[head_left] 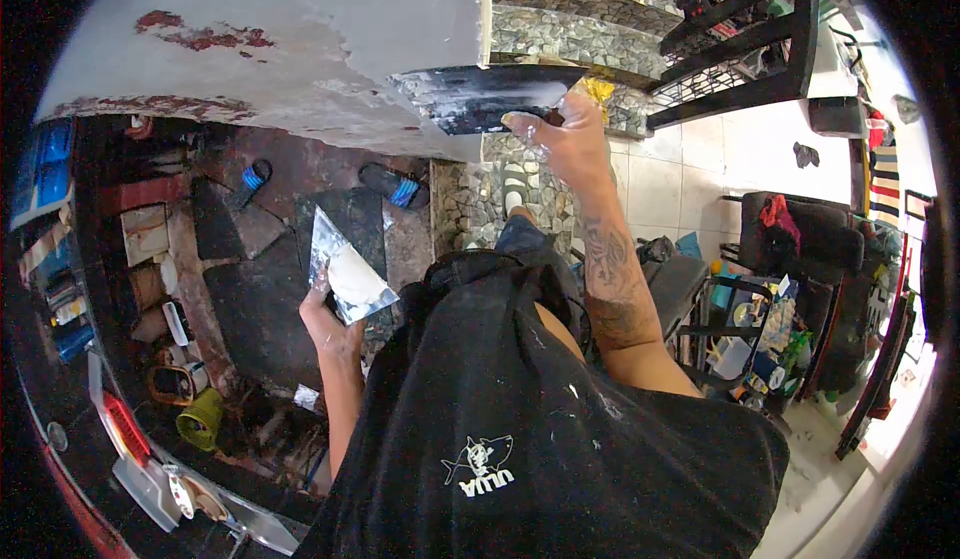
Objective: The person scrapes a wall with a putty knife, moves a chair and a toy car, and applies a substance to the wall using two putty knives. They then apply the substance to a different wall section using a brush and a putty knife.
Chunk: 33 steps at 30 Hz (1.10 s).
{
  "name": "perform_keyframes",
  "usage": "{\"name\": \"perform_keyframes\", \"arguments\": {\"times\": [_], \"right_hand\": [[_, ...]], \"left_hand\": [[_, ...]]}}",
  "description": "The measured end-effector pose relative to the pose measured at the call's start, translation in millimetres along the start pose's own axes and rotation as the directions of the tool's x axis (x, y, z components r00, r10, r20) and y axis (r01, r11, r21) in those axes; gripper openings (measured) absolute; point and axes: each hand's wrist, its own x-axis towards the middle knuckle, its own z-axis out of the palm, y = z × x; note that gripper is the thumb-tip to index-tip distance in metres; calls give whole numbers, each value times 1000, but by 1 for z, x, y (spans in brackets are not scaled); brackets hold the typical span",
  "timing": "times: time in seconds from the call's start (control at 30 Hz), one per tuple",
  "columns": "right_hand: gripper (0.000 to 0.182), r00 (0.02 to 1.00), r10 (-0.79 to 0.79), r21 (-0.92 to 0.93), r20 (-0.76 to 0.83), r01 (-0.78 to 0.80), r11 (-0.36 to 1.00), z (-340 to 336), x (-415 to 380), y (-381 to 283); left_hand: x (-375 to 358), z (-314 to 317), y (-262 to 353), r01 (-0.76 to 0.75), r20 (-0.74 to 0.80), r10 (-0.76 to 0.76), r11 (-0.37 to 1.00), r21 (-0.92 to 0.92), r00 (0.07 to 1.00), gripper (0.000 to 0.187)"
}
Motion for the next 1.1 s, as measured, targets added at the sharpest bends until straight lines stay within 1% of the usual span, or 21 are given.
{"name": "perform_keyframes", "arguments": {"times": [0.03,0.13,0.23,0.33,0.43,0.57,0.63,0.7,0.8,0.93,1.03,1.1], "right_hand": [[23,1000,17,1,1,-17,1000,0,0,1],[22,996,-83,-1,-17,83,997,1,1,4],[21,994,-110,42,-25,111,993,3,1,3],[21,994,-105,58,-7,105,993,2,2,1],[23,994,-110,5,8,109,994,1,3,1],[24,993,-117,13,-3,117,993,3,2,-6],[23,993,-115,1,1,115,993,3,3,-6],[23,995,-101,-23,11,101,995,1,3,-8],[24,992,-128,-34,5,128,991,2,3,-12],[24,989,-149,31,15,149,988,3,3,-15],[16,980,-199,87,-12,199,976,8,4,-20],[16,980,-197,37,-6,197,980,8,2,-28]], "left_hand": [[2,-2,-2,-1,0,1,1000,5,1000,29],[2,-1,-2,7,-16,-7,1000,-9,1000,28],[3,-1,-2,6,-46,-6,1000,20,999,28],[1,-2,-1,-1,-4,1,1000,31,1000,28],[2,-2,-1,16,-5,-16,1000,20,1000,29],[4,3,0,64,-78,-71,994,-85,994,28],[3,1,-1,14,-33,-15,1000,-11,999,28],[4,-5,-3,-12,26,12,1000,5,1000,28],[5,-10,-4,-7,90,10,999,-39,996,28],[8,-10,-6,10,31,-9,1000,-18,999,28],[10,-11,-6,30,2,-30,999,-23,1000,28],[9,-11,-6,35,1,-35,999,-21,999,28]]}}
